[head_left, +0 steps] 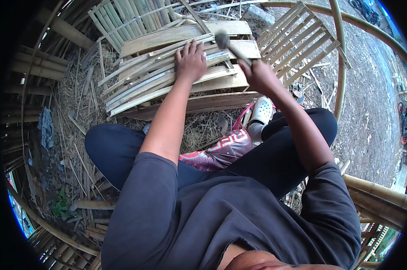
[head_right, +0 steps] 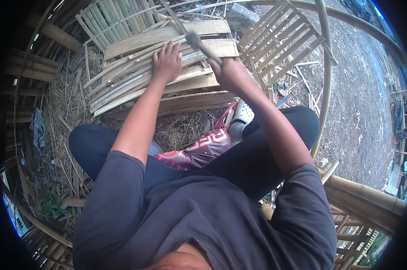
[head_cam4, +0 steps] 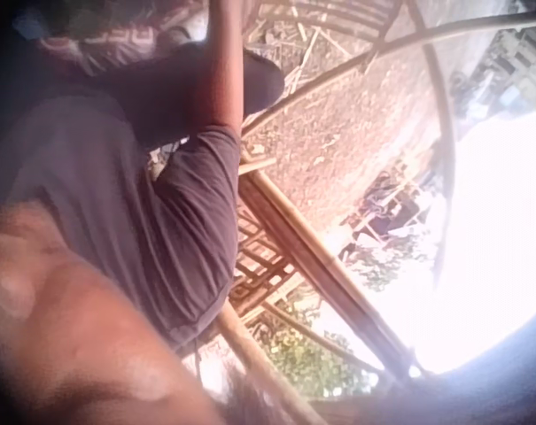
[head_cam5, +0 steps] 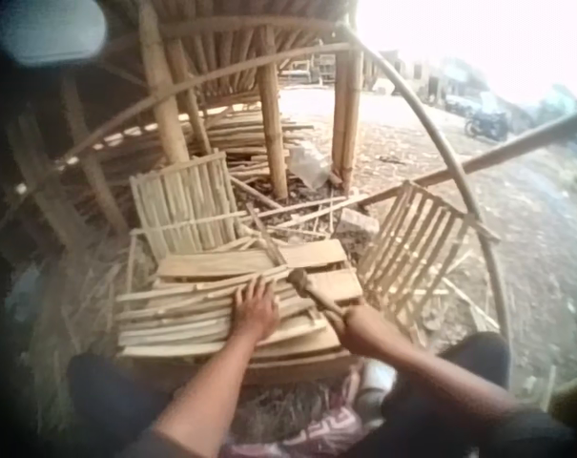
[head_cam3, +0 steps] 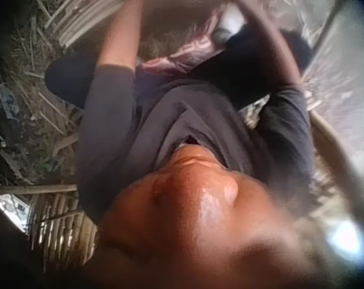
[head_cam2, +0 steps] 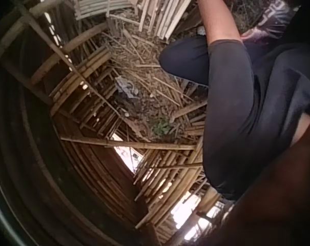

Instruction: The person hammers bamboo slats onto a wooden frame using a hammer. They position the slats by hand and drive nails into the wood, then lift a completed section of the bamboo structure.

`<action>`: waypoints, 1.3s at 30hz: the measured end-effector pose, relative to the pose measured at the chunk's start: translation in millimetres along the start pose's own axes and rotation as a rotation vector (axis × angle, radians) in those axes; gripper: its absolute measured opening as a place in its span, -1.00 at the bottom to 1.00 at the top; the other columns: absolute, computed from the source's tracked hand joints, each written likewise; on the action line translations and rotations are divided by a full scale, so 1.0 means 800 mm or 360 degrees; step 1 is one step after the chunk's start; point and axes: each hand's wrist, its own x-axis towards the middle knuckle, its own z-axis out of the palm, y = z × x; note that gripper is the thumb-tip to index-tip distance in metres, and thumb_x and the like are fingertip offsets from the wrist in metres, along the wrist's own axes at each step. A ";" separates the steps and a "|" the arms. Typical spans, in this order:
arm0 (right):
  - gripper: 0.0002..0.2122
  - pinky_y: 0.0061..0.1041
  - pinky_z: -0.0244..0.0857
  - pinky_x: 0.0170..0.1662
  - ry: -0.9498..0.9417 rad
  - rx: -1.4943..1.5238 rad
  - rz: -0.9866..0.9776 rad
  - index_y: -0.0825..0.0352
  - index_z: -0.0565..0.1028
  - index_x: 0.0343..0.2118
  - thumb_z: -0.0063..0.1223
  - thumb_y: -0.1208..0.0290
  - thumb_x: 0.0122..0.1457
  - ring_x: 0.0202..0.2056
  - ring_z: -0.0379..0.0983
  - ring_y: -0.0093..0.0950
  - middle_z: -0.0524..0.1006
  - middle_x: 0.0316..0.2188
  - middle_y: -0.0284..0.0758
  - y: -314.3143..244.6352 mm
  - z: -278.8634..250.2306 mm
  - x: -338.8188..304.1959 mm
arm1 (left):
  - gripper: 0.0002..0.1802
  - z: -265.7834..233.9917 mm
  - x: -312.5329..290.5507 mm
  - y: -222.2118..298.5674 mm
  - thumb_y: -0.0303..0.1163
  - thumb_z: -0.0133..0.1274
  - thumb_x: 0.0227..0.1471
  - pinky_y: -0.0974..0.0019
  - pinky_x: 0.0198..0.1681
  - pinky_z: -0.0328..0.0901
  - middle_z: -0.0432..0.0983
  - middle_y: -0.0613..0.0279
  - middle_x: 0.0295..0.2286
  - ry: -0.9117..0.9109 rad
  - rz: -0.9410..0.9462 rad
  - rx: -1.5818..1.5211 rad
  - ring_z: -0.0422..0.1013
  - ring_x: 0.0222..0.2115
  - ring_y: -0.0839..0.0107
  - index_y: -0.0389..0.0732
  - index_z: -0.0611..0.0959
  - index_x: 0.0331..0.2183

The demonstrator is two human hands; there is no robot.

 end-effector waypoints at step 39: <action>-0.35 -0.04 0.45 -0.18 -0.0062 0.0092 0.0039 0.56 0.62 -0.39 -0.10 -0.12 0.35 -0.33 0.61 0.07 0.57 -0.50 0.18 -0.070 -0.050 -0.014 | -0.38 -0.004 -0.008 -0.009 -0.09 -0.28 0.34 -0.20 0.42 -0.25 0.02 0.23 0.39 0.0009 -0.0091 0.0017 -0.06 0.40 0.15 0.05 0.22 0.36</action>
